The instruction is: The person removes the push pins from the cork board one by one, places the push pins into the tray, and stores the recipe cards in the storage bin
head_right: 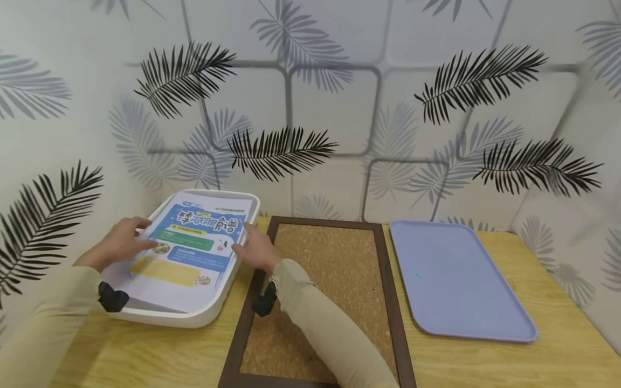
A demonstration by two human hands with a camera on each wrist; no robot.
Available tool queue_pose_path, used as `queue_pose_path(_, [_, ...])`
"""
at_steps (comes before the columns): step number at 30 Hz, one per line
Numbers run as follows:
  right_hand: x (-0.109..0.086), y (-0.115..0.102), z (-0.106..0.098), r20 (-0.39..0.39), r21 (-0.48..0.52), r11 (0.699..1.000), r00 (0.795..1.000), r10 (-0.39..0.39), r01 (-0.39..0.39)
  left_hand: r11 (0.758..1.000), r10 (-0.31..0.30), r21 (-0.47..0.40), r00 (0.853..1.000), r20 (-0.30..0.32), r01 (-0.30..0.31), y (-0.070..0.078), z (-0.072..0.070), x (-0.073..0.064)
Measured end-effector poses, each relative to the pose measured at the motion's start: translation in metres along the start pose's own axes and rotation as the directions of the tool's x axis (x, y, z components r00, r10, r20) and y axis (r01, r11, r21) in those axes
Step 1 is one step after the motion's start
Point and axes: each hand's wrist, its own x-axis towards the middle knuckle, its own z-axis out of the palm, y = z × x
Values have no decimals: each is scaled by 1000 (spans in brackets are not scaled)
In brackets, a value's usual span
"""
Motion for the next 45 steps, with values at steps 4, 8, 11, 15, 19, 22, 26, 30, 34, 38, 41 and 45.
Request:
queue_pose_path(4, [0, 0, -2, 3, 0, 1000, 1000, -31, 31, 998, 65, -5, 998, 1, -65, 4, 1, 0])
queue_pose_path(8, [1, 2, -3, 6, 2, 999, 999, -43, 43, 993, 116, 7, 993, 17, -116, 10, 3, -1])
queue_pose_path(11, [-1, 1, -3, 16, 11, 999, 999, -39, 38, 992, 122, 18, 992, 25, -123, 13, 4, -3])
queue_pose_path(15, [-4, 0, -4, 22, 27, 999, 999, -30, 29, 994, 109, 20, 993, 43, -110, 17, 4, -5])
queue_pose_path(19, [-6, 1, -8, 10, 42, 998, 999, -44, 44, 994, 107, 9, 993, 56, -108, 20, 2, -5])
queue_pose_path(22, [-6, 2, -11, 3, 53, 997, 999, -53, 52, 992, 128, 3, 989, 70, -128, 20, 4, -3])
queue_pose_path(26, [-7, 3, -12, 14, 68, 996, 998, -57, 56, 987, 161, -11, 983, 93, -161, 18, 7, -4])
queue_pose_path(30, [-7, 8, -12, 16, 68, 996, 998, -65, 63, 981, 194, -24, 976, 102, -192, 22, 11, -7])
queue_pose_path(34, [-7, 14, -14, -2, 72, 994, 997, -83, 83, 969, 247, -46, 965, 90, -244, 28, 13, -8])
queue_pose_path(38, [-11, 17, -18, -6, 60, 993, 995, -102, 102, 965, 260, -73, 960, 101, -253, 34, 15, -11])
queue_pose_path(41, [-15, 21, -22, 1, 45, 993, 994, -114, 113, 969, 243, -79, 961, 136, -234, 36, 15, -14])
queue_pose_path(45, [-19, 26, -26, 11, 13, 994, 994, -111, 110, 972, 230, -86, 959, 165, -219, 39, 16, -19])
